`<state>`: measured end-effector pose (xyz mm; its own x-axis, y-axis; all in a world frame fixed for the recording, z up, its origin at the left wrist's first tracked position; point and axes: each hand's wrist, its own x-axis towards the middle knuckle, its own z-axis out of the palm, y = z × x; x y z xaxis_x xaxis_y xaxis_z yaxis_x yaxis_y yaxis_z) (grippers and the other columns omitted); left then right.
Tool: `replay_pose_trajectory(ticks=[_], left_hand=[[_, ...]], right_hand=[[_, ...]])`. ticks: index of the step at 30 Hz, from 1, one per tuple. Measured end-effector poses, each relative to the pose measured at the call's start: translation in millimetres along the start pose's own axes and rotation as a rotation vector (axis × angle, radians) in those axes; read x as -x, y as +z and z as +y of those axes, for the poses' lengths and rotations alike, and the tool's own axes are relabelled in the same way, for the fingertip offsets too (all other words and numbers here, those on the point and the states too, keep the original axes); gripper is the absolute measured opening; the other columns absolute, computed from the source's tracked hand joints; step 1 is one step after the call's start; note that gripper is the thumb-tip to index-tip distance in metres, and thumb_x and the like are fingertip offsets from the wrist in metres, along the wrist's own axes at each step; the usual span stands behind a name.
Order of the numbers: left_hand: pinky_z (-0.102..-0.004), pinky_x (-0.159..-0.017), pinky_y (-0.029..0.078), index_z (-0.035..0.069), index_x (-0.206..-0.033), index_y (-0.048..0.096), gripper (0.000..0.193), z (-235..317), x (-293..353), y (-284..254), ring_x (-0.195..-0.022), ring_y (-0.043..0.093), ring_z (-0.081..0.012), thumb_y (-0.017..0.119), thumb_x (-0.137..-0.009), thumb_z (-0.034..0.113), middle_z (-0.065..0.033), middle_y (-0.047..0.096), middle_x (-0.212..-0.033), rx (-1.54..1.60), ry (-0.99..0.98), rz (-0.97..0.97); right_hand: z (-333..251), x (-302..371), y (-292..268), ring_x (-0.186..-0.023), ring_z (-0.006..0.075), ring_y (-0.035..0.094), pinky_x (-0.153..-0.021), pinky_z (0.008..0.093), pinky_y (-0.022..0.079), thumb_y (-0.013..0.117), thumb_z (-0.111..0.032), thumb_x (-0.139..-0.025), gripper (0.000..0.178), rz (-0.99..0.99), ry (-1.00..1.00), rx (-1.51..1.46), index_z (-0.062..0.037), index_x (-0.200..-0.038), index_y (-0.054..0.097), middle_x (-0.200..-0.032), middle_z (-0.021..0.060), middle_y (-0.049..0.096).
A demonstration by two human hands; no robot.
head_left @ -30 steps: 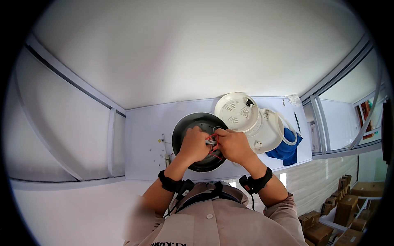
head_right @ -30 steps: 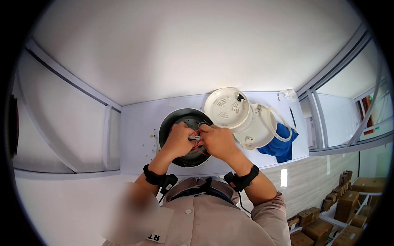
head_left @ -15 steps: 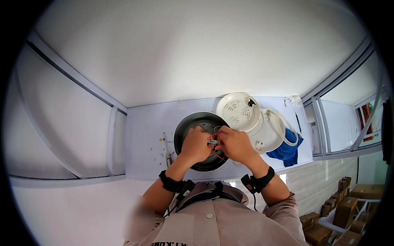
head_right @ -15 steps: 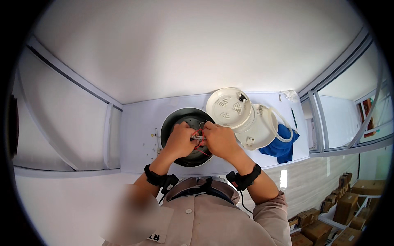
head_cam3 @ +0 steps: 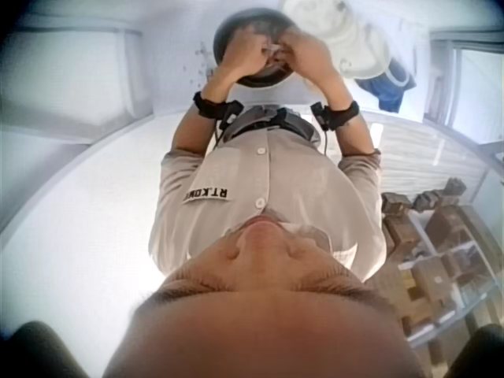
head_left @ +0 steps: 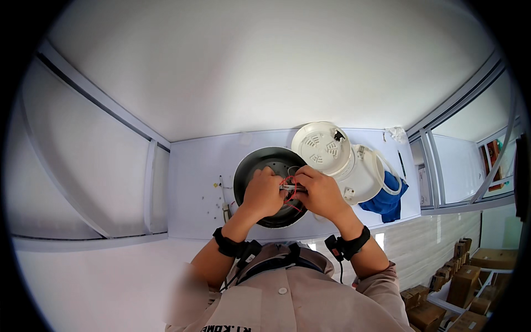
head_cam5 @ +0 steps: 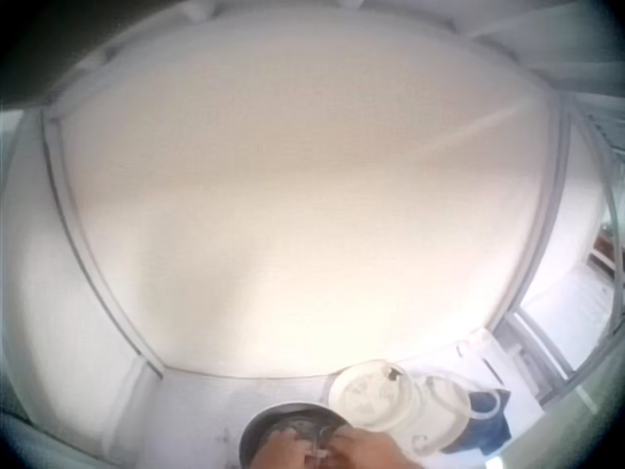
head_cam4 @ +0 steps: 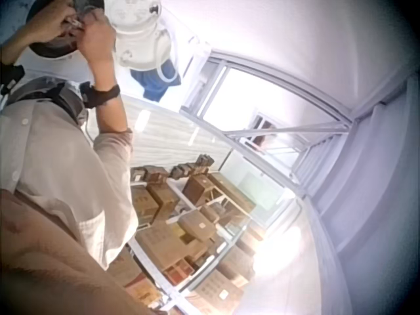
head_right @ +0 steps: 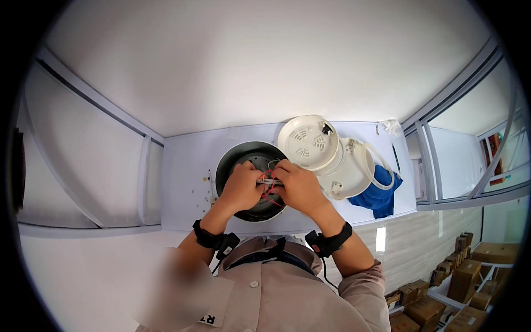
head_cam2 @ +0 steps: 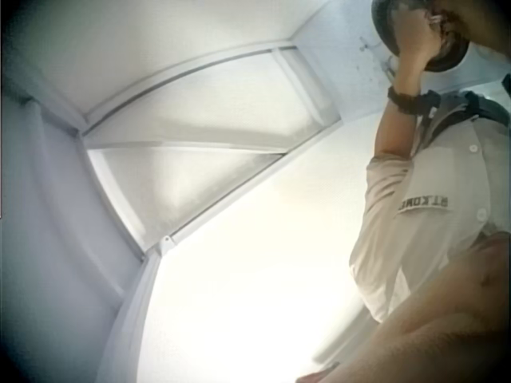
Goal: The person assembles a white cylindrical appliance by inserting a black circular component into the base, connecting red and white wires, and securing a white perforated lid with a screwdriver.
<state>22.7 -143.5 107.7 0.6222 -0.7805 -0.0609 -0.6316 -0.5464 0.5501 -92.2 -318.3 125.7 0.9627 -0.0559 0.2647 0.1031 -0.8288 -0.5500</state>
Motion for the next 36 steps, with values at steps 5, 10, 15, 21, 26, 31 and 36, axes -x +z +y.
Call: replay_pose_trajectory(ticks=[5, 10, 15, 21, 26, 31, 36], left_hand=[[-0.049, -0.095, 0.052, 0.0, -0.103, 0.077, 0.024, 2.6, 0.5, -1.3, -0.11, 0.059, -0.0412, 0.079, -0.088, 0.02, -0.0197, 0.064, -0.114, -0.014, -0.04, 0.015], [-0.0492, -0.096, 0.052, 0.0, -0.104, 0.077, 0.025, 3.0, 1.6, -1.4, -0.111, 0.059, -0.0412, 0.079, -0.089, 0.02, -0.0199, 0.064, -0.115, -0.008, -0.052, 0.011], [-0.049, -0.098, 0.052, 0.002, -0.106, 0.076, 0.026, 4.0, 3.9, -4.1, -0.112, 0.058, -0.0417, 0.079, -0.088, 0.02, -0.0204, 0.063, -0.116, 0.011, -0.048, -0.008], [-0.0458, -0.103, 0.052, 0.006, -0.12, 0.074, 0.037, -21.0, -4.1, -29.1, -0.121, 0.058, -0.0413, 0.081, -0.086, 0.019, -0.0203, 0.06, -0.128, 0.156, 0.051, -0.287], [-0.0434, -0.103, 0.051, 0.009, -0.125, 0.072, 0.043, -30.0, -9.2, -43.1, -0.121, 0.059, -0.0386, 0.079, -0.083, 0.01, -0.0192, 0.059, -0.129, 0.209, 0.109, -0.409], [-0.037, -0.091, 0.055, 0.004, -0.123, 0.068, 0.045, -44.0, -13.8, -37.7, -0.102, 0.067, -0.0296, 0.078, -0.079, -0.002, -0.0131, 0.064, -0.113, 0.232, 0.148, -0.336], [-0.0381, -0.079, 0.057, 0.001, -0.117, 0.069, 0.039, -33.9, -1.9, -43.0, -0.089, 0.07, -0.028, 0.082, -0.08, 0.001, -0.0136, 0.07, -0.099, 0.356, 0.101, -0.153]], right_hand=[[4.2, 2.7, -2.3, -0.097, 0.0305, 0.068, -0.08, 0.0425, 0.058, 0.081, -0.001, -0.074, 0.024, 0.056, -0.118, -0.058, -0.0072, -0.095, 0.072, -0.109, 0.0042, 0.068], [-2.6, -0.8, 4.1, -0.094, 0.0273, 0.065, -0.078, 0.0423, 0.056, 0.079, -0.003, -0.075, 0.015, 0.118, -0.116, 0.01, -0.0092, -0.087, 0.072, -0.104, 0.0018, 0.067], [-3.2, -3.9, 2.4, -0.091, 0.0228, 0.064, -0.073, 0.0399, 0.052, 0.08, -0.009, -0.077, 0.012, 0.091, -0.172, 0.171, -0.0127, -0.085, 0.072, -0.099, -0.0028, 0.066], [-5.6, -2.8, 3.7, -0.088, 0.0219, 0.064, -0.074, 0.0392, 0.052, 0.08, -0.014, -0.078, 0.009, 0.091, -0.16, 0.208, -0.0156, -0.085, 0.074, -0.094, -0.0051, 0.069], [-3.0, -0.8, 7.3, -0.09, 0.0215, 0.066, -0.074, 0.0388, 0.052, 0.082, -0.009, -0.074, 0.019, 0.089, -0.149, 0.21, -0.0175, -0.09, 0.076, -0.096, -0.0065, 0.074], [-4.6, -1.7, 7.2, -0.089, 0.0205, 0.065, -0.074, 0.0379, 0.05, 0.083, -0.009, -0.073, 0.019, 0.088, -0.164, 0.227, -0.019, -0.088, 0.075, -0.096, -0.0082, 0.074], [-3.4, -1.2, 8.0, -0.087, 0.0198, 0.064, -0.073, 0.0371, 0.048, 0.081, -0.011, -0.076, 0.014, 0.099, -0.146, 0.222, -0.0188, -0.086, 0.075, -0.093, -0.0081, 0.073]])
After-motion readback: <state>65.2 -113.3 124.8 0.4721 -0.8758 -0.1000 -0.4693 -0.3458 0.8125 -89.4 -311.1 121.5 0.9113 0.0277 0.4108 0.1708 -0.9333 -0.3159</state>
